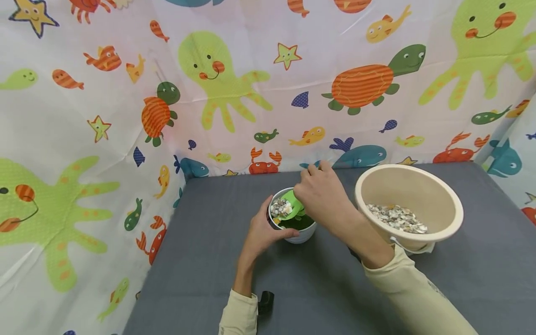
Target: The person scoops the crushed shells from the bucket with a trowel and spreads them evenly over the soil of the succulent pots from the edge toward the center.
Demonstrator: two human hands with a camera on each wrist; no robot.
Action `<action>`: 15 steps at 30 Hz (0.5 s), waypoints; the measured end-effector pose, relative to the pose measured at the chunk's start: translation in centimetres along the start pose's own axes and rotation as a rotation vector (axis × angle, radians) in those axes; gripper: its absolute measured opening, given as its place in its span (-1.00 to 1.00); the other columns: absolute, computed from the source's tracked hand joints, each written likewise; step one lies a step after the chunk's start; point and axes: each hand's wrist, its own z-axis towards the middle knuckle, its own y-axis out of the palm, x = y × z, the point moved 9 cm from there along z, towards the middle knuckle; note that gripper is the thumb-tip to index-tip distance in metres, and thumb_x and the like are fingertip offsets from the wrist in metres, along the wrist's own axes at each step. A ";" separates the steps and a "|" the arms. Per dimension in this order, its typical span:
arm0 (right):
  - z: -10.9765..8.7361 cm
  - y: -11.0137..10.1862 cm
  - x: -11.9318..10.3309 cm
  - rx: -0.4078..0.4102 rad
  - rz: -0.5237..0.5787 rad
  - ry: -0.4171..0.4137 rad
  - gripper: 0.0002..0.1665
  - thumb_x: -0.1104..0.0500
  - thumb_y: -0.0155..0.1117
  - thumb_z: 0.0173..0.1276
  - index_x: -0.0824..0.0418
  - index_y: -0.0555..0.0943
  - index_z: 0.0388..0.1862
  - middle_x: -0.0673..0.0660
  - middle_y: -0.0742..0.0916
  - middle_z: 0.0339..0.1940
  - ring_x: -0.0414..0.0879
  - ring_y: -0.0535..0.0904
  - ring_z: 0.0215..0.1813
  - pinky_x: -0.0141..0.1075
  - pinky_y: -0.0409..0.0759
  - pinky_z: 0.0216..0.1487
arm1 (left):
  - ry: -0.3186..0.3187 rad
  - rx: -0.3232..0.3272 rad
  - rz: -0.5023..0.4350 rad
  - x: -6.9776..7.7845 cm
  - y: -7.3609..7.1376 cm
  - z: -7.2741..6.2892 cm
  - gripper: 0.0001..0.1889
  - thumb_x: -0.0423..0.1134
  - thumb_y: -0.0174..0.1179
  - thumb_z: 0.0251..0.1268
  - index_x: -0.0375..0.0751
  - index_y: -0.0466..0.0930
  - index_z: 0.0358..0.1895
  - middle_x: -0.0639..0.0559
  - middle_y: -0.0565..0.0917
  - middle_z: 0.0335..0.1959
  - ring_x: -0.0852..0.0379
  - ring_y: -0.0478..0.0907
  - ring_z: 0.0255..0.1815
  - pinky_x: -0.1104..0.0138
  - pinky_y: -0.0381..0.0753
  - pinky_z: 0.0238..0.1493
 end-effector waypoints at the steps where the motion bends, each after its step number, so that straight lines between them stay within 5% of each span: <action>1: 0.0 0.0 -0.1 0.001 -0.006 0.003 -0.83 0.13 0.63 0.17 0.20 0.84 -0.34 0.21 0.82 -0.30 0.09 0.69 -0.15 0.01 0.62 0.12 | -0.005 0.010 0.007 0.0 0.0 -0.1 0.27 -0.01 0.73 -0.14 -0.07 0.10 0.68 -0.01 0.56 0.39 0.03 0.54 0.30 0.03 0.59 0.30; 15: 1.1 0.1 0.2 0.064 -0.025 0.019 -0.91 0.23 0.52 0.27 0.20 0.83 -0.42 0.20 0.78 -0.42 0.04 0.61 -0.30 -0.13 0.42 -0.17 | -0.061 0.164 0.109 0.8 -0.4 -1.1 0.24 0.07 0.78 -0.32 -0.04 0.26 0.57 0.03 0.55 0.36 0.04 0.56 0.29 -0.01 0.60 0.30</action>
